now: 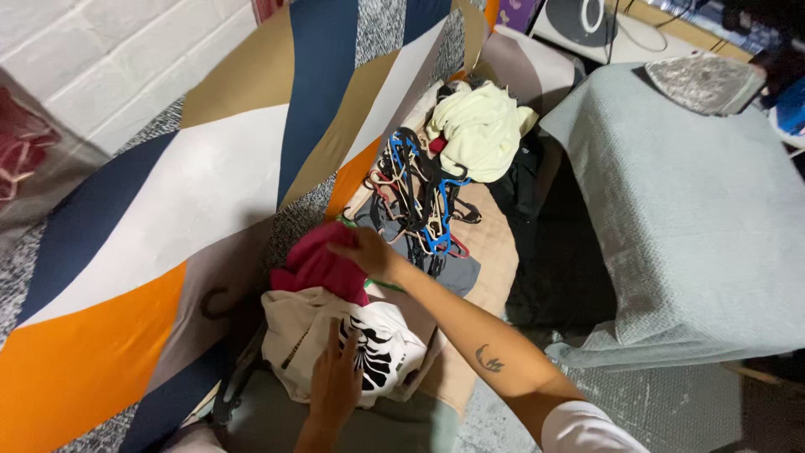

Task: The person irons a pair of beige shorts on an ironing board, then hangs them on a hanger. They then pick up a pink pleated dress, unfold it, and iron the pleats on the ironing board.

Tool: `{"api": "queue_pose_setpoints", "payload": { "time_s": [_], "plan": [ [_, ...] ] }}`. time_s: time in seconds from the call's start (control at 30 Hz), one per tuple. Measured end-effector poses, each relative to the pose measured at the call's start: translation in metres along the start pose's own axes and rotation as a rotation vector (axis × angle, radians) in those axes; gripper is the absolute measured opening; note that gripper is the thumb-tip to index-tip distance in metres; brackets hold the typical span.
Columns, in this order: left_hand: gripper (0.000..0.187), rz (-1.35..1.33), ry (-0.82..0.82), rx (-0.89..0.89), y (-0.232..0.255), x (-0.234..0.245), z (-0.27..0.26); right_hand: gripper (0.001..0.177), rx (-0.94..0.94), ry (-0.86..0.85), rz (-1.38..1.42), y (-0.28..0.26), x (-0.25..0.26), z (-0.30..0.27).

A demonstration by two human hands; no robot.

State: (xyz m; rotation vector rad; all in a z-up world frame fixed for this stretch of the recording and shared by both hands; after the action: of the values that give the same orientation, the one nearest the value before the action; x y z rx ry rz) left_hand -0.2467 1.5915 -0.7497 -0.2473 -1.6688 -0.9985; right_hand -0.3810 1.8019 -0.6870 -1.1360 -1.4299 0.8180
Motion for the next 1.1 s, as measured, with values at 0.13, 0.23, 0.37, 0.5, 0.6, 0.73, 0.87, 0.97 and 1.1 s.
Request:
{"api": "queue_pose_setpoints", "payload": {
  "time_s": [0.13,0.23,0.37,0.5,0.6,0.73,0.87,0.97,1.1],
  "plan": [
    [0.095,0.011,-0.033,-0.012,-0.010,-0.012,-0.012,0.034,0.123,-0.236,0.530,-0.104,0.031,-0.037],
    [0.090,-0.007,-0.179,0.050,-0.012,-0.029,-0.031,0.037,0.186,-0.267,0.614,-0.187,0.054,-0.073],
    [0.076,-0.305,-0.110,-0.015,-0.007,-0.041,-0.050,0.037,0.248,-0.248,0.739,-0.285,0.081,-0.131],
    [0.073,-0.791,0.011,0.241,0.037,-0.003,-0.032,0.030,0.293,-0.115,0.900,-0.344,0.107,-0.202],
    [0.073,-1.435,0.164,0.380,0.087,0.058,-0.021,0.026,0.406,-0.167,1.063,-0.364,0.117,-0.256],
    [0.077,-2.077,0.162,0.228,0.181,0.139,-0.058,0.029,0.364,-0.259,1.187,-0.351,0.113,-0.346],
    [0.073,-2.403,0.226,-0.173,0.253,0.187,-0.142,0.034,0.299,-0.158,1.299,-0.316,0.093,-0.451],
    [0.069,-2.436,0.197,-0.244,0.274,0.195,-0.181,0.036,0.221,0.186,1.066,-0.293,0.085,-0.527],
    [0.065,-2.295,0.136,-0.457,0.289,0.188,-0.215,0.043,0.142,0.346,0.668,-0.259,0.083,-0.608]
  ]
}}
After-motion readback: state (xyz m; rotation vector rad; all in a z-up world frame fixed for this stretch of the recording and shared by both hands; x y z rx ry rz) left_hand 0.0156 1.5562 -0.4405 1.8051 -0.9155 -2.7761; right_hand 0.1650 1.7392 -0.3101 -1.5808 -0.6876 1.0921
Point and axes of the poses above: each hand's wrist, its own z-axis towards the middle knuckle, its own x-axis out of the back of the hand, y = z × x, the point moved 2 cm from there along z, towards the middle knuckle, and after that the axes turned 9 degrees about -x, right-handed, at the moved point
